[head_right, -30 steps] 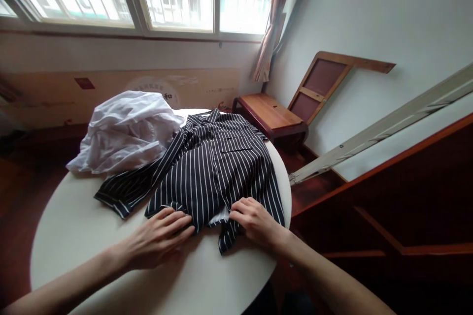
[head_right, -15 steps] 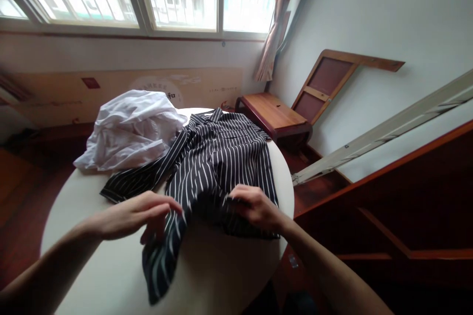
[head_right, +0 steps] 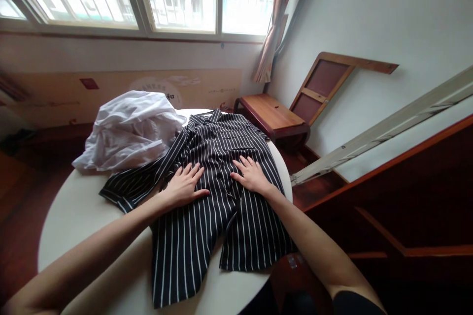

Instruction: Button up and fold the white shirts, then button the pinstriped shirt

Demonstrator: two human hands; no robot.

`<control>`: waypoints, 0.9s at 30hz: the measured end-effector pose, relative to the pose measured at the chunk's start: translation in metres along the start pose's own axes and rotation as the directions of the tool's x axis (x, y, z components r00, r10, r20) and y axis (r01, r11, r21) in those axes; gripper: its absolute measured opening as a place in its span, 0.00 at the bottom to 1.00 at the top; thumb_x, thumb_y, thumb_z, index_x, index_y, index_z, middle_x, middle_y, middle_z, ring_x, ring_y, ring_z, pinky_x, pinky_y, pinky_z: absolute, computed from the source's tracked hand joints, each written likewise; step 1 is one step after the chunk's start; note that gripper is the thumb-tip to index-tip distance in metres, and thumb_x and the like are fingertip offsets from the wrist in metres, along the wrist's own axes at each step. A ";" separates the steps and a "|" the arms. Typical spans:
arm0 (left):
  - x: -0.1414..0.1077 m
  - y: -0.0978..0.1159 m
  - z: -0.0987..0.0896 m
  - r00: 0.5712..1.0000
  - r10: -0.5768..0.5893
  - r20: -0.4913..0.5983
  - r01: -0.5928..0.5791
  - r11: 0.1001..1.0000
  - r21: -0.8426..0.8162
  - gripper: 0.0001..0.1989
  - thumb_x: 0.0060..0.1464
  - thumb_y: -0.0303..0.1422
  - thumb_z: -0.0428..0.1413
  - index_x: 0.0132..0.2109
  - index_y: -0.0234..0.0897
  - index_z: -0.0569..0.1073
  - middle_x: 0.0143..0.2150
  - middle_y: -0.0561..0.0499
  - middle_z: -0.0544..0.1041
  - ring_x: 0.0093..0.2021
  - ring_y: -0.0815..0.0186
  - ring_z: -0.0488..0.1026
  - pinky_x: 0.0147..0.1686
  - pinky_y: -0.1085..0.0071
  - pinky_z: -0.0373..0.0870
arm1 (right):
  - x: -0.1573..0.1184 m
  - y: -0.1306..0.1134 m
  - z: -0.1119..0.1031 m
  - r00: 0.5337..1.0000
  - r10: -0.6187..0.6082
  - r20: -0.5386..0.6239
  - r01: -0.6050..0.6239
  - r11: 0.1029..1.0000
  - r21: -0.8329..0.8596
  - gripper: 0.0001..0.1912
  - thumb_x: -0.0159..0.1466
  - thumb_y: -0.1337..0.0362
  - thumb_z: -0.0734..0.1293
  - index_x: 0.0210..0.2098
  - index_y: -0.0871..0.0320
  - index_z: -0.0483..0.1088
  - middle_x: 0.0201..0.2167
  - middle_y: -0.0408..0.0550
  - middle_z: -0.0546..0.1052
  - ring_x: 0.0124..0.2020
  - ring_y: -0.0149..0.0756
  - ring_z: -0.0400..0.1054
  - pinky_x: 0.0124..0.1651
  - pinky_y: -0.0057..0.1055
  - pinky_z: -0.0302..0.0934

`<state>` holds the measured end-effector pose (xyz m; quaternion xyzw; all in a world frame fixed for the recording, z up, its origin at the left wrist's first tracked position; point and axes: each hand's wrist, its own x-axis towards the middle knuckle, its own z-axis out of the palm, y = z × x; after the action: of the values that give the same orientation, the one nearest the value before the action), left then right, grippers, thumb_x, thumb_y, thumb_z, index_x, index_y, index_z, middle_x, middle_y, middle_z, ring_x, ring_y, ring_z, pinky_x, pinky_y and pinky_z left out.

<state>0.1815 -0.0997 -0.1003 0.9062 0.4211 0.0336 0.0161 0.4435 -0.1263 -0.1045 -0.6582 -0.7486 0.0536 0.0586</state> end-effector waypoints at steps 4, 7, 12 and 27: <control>0.022 -0.008 0.005 0.995 0.059 -0.077 -0.050 0.991 0.121 0.17 0.62 0.34 0.43 0.51 0.31 0.69 0.49 0.37 0.71 0.49 0.53 0.68 0.45 0.59 0.63 | 0.022 0.002 0.018 0.999 0.037 0.013 -0.036 0.996 -0.086 0.32 0.66 0.46 0.50 0.64 0.56 0.52 0.65 0.54 0.54 0.65 0.54 0.43 0.62 0.54 0.38; 0.043 -0.021 -0.007 0.990 0.131 -0.051 -0.120 0.975 0.189 0.14 0.59 0.21 0.41 0.41 0.29 0.71 0.39 0.40 0.72 0.38 0.59 0.71 0.37 0.64 0.64 | 0.040 -0.005 0.024 0.999 0.037 -0.035 -0.040 0.995 -0.087 0.32 0.66 0.46 0.49 0.63 0.57 0.54 0.63 0.54 0.57 0.64 0.54 0.46 0.62 0.53 0.38; 0.084 -0.062 -0.032 0.985 0.131 -0.116 -0.103 0.970 0.221 0.14 0.59 0.21 0.41 0.41 0.30 0.71 0.40 0.40 0.71 0.39 0.60 0.70 0.39 0.64 0.62 | 0.084 -0.014 0.021 0.998 0.034 -0.050 -0.034 0.999 0.000 0.31 0.66 0.46 0.49 0.60 0.57 0.59 0.61 0.54 0.61 0.62 0.50 0.49 0.62 0.51 0.38; -0.024 0.011 -0.006 0.960 0.224 -0.169 -0.250 0.957 -0.148 0.29 0.48 0.54 0.54 0.49 0.36 0.66 0.45 0.44 0.69 0.43 0.57 0.66 0.42 0.61 0.64 | 0.027 -0.057 0.005 0.970 -0.073 -0.233 0.143 0.943 0.299 0.14 0.62 0.54 0.62 0.40 0.57 0.68 0.38 0.49 0.71 0.40 0.37 0.65 0.45 0.34 0.59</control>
<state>0.1737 -0.1254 -0.0944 0.9405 0.3049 0.1390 0.0563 0.3839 -0.1072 -0.1002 -0.6000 -0.7548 0.0957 0.2473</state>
